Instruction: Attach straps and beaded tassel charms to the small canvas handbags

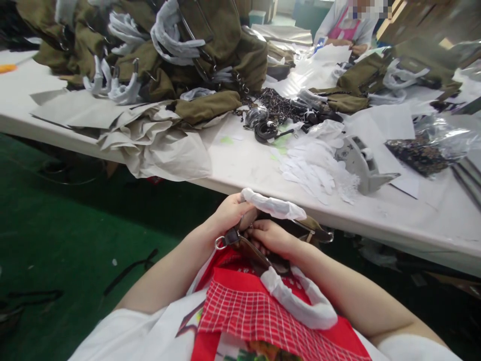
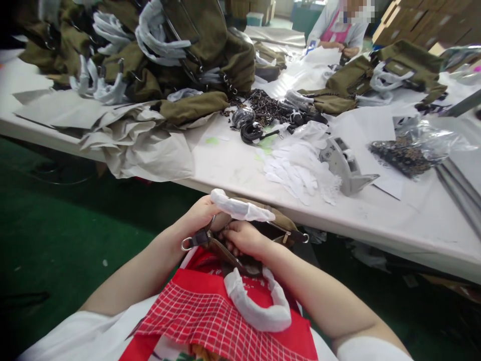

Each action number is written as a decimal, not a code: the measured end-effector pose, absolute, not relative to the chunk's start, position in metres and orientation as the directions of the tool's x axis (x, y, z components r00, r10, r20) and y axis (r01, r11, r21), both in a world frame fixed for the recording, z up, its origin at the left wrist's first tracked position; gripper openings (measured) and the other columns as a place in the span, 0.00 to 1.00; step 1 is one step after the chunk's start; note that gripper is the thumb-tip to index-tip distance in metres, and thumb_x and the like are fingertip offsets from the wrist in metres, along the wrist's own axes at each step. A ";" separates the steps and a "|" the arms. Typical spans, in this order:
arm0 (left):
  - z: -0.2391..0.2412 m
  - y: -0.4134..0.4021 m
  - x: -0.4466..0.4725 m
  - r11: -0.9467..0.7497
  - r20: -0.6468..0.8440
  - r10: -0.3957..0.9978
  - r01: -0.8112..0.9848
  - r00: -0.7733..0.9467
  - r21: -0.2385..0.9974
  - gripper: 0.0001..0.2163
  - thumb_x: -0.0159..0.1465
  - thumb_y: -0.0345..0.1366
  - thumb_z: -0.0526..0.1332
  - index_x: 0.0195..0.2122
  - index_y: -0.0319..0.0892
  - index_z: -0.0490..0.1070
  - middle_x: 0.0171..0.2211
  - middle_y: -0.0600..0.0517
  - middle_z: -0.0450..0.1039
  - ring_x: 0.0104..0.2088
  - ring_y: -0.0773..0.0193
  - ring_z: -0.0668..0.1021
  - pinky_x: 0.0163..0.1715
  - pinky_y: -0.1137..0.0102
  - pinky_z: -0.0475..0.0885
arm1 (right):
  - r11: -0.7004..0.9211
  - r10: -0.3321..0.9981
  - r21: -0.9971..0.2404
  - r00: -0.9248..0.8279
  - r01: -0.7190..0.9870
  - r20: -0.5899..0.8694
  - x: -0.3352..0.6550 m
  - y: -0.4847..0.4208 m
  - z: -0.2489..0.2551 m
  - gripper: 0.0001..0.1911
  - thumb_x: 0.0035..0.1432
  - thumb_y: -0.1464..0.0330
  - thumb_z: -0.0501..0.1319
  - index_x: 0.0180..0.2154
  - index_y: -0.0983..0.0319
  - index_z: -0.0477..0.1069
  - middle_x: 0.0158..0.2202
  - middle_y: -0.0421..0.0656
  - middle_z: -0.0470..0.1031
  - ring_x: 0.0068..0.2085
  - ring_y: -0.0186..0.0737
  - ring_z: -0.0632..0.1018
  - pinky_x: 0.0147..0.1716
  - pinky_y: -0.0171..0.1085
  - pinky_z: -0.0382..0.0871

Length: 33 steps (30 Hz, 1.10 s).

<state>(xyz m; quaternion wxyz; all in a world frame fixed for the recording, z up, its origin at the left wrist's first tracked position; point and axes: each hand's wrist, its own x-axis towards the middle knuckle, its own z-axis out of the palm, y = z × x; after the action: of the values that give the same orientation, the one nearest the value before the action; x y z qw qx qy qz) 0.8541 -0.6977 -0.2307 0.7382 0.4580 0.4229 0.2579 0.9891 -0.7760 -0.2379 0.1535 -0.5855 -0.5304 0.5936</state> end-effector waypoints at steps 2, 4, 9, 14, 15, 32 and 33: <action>-0.231 -0.691 0.851 0.428 -0.381 0.764 0.033 0.521 0.903 0.17 0.47 0.44 0.71 0.31 0.35 0.76 0.26 0.51 0.75 0.28 0.63 0.75 0.30 0.70 0.68 | -0.105 0.897 -0.680 -0.225 0.726 -0.379 0.988 -0.779 -0.233 0.13 0.65 0.71 0.49 0.35 0.64 0.72 0.26 0.44 0.76 0.25 0.36 0.76 0.25 0.33 0.66; -0.230 -0.684 0.846 0.415 -0.380 0.741 0.068 0.553 0.907 0.17 0.46 0.42 0.72 0.31 0.34 0.77 0.27 0.50 0.77 0.30 0.62 0.76 0.32 0.69 0.69 | 0.135 0.941 -0.407 -0.246 0.903 -0.234 0.991 -0.781 -0.227 0.14 0.65 0.70 0.49 0.36 0.65 0.73 0.30 0.49 0.78 0.30 0.42 0.79 0.29 0.36 0.68; -0.225 -0.677 0.834 0.434 -0.397 0.639 0.117 0.659 0.893 0.17 0.47 0.39 0.72 0.37 0.35 0.79 0.34 0.48 0.80 0.35 0.58 0.79 0.39 0.67 0.71 | 0.143 0.955 -0.054 -0.152 0.988 -0.254 1.022 -0.769 -0.215 0.15 0.65 0.70 0.49 0.37 0.65 0.75 0.34 0.54 0.79 0.35 0.48 0.80 0.33 0.39 0.69; -0.228 -0.672 0.826 0.495 -0.479 0.611 0.168 0.630 0.852 0.13 0.45 0.33 0.69 0.34 0.35 0.79 0.30 0.49 0.79 0.30 0.60 0.79 0.34 0.69 0.71 | 0.158 0.967 -0.138 -0.182 0.978 -0.180 1.031 -0.762 -0.208 0.15 0.67 0.66 0.50 0.39 0.62 0.75 0.39 0.49 0.79 0.41 0.45 0.79 0.42 0.39 0.69; -0.229 -0.672 0.826 0.509 -0.485 0.617 0.157 0.620 0.847 0.12 0.44 0.32 0.69 0.31 0.35 0.79 0.27 0.50 0.78 0.28 0.62 0.78 0.32 0.70 0.71 | 0.240 0.956 -0.177 -0.264 0.955 -0.131 1.028 -0.763 -0.209 0.14 0.67 0.66 0.50 0.41 0.61 0.74 0.41 0.48 0.78 0.43 0.44 0.78 0.44 0.39 0.69; -0.237 -0.667 0.825 0.262 -0.338 0.813 0.220 0.474 0.940 0.09 0.48 0.33 0.63 0.30 0.40 0.79 0.30 0.51 0.80 0.33 0.59 0.79 0.37 0.69 0.72 | 0.407 0.908 -0.539 -0.390 0.738 0.152 1.038 -0.763 -0.162 0.13 0.66 0.64 0.54 0.38 0.59 0.76 0.33 0.41 0.79 0.35 0.36 0.77 0.38 0.32 0.67; -0.238 -0.667 0.825 0.276 -0.347 0.799 0.213 0.491 0.937 0.09 0.48 0.33 0.62 0.31 0.39 0.79 0.30 0.51 0.80 0.32 0.58 0.79 0.36 0.69 0.72 | 0.307 0.949 -0.543 -0.205 0.782 0.241 1.049 -0.750 -0.157 0.15 0.67 0.62 0.52 0.38 0.59 0.76 0.32 0.41 0.79 0.33 0.35 0.77 0.37 0.32 0.67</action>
<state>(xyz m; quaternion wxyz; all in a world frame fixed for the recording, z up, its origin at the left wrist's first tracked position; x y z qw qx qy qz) 0.8253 -0.6671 -0.2381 0.6581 0.5590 0.4526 0.2227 1.0493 -0.7503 -0.1575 0.2726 -0.5685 -0.7610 0.1528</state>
